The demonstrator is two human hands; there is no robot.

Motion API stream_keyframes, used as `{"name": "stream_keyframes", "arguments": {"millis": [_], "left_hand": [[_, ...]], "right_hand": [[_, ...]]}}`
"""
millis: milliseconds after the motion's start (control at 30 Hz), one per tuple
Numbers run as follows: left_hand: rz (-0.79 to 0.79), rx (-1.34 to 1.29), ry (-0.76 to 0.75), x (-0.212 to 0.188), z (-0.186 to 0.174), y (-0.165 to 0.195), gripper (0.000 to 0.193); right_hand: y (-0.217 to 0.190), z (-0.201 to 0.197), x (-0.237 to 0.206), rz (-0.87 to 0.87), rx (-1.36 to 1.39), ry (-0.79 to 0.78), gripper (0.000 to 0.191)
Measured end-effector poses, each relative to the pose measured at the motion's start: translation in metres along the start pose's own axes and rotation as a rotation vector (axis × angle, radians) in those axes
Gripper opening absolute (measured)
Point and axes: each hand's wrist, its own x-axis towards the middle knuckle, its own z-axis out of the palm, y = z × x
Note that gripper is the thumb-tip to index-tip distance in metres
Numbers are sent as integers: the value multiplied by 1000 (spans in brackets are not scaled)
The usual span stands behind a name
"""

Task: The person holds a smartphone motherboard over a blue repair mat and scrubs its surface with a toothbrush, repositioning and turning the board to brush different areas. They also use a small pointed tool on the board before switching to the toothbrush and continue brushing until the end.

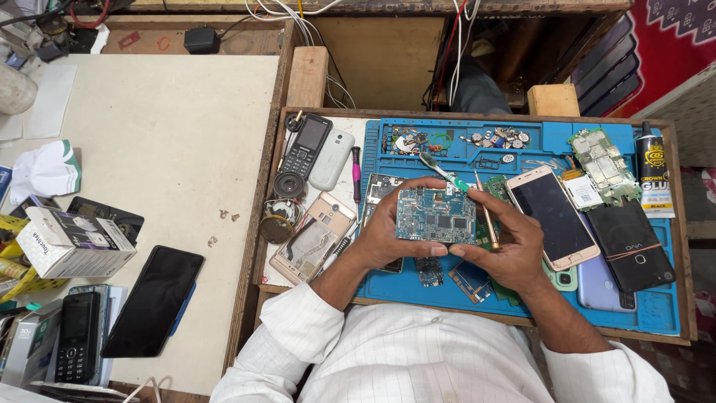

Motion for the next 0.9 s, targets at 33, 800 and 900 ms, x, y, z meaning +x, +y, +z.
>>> {"name": "stream_keyframes", "arguments": {"millis": [33,800,900], "left_hand": [[-3,-5,0,0,0,0,84],[-52,-194,105,6,2,-6,89],[-51,-173,119,6,4,-3,88]], "right_hand": [[0,0,0,12,8,7,82],[-10,0,4,-58,130,80,87],[-11,1,3,-55,112,87,87]]}}
